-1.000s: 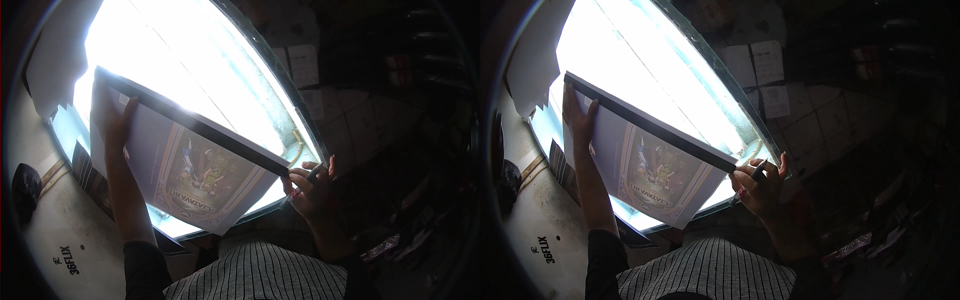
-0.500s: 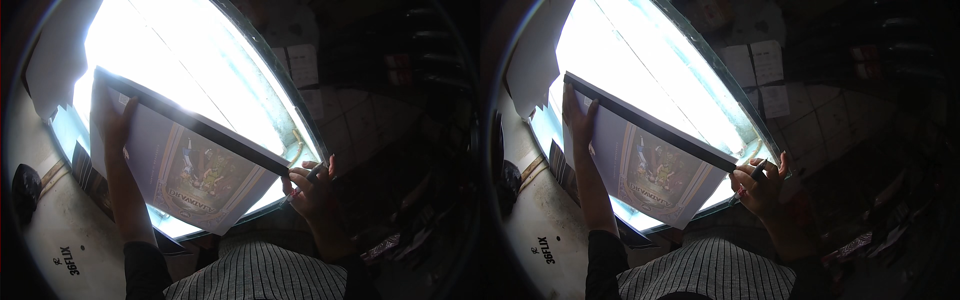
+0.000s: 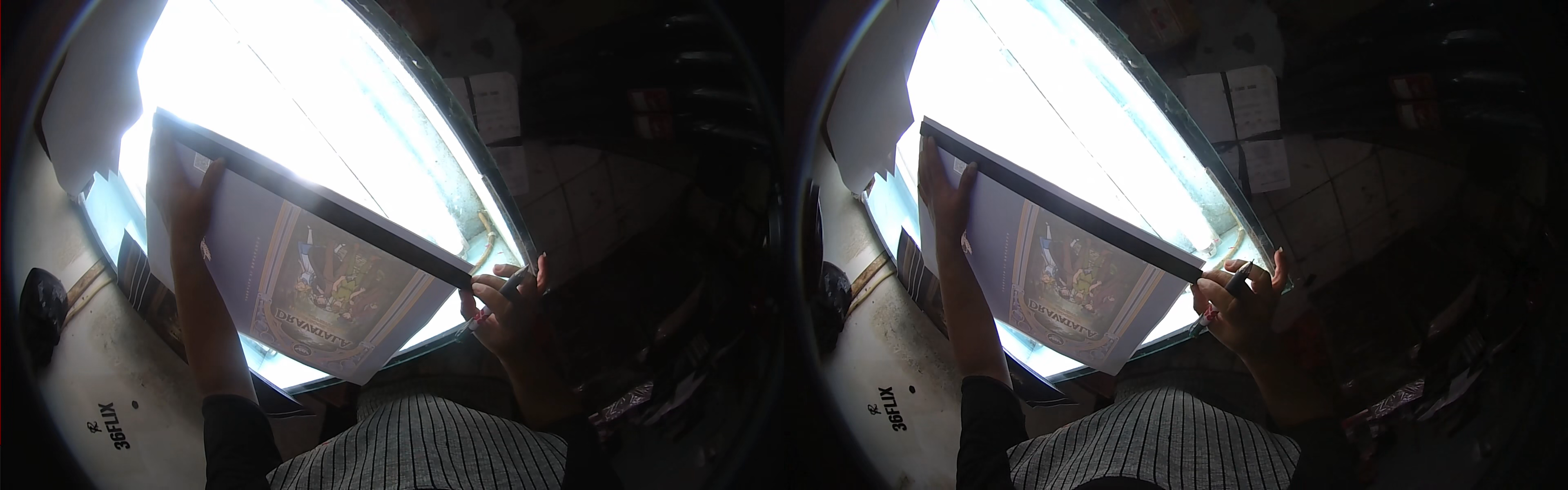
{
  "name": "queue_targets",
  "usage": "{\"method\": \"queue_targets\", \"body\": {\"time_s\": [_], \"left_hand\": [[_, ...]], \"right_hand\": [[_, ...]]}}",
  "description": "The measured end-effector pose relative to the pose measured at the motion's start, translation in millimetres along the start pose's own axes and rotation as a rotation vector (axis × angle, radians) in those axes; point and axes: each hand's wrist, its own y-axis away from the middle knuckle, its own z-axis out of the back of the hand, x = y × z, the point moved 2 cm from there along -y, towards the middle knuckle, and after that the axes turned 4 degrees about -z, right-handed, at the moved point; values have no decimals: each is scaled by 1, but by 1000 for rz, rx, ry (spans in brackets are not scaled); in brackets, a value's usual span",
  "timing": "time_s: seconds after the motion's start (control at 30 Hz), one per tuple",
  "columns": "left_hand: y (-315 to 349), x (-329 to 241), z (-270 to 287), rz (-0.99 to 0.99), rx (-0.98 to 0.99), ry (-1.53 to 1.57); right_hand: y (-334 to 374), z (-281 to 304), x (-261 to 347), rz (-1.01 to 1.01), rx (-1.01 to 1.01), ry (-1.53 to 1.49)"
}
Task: The person marks a printed paper sheet using a pen and a ruler while it is positioned on a light box.
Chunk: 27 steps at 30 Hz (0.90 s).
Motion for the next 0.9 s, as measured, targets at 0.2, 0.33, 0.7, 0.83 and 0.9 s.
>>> {"method": "queue_targets", "body": {"time_s": [0.2,0.33,0.7,0.83,0.9], "left_hand": [[0,1,1,1,19,2],[-1,2,0,1,23,-13],[-1,-1,1,-7,14,3],[-1,-3,2,-18,-5,4],[0,-1,1,-15,-5,1]], "right_hand": [[-2,2,1,11,23,-5],[-1,1,0,15,-9,-29],[-2,0,1,14,-45,-35],[-2,0,2,1,-36,-37],[0,-1,1,-3,-28,-25]]}}
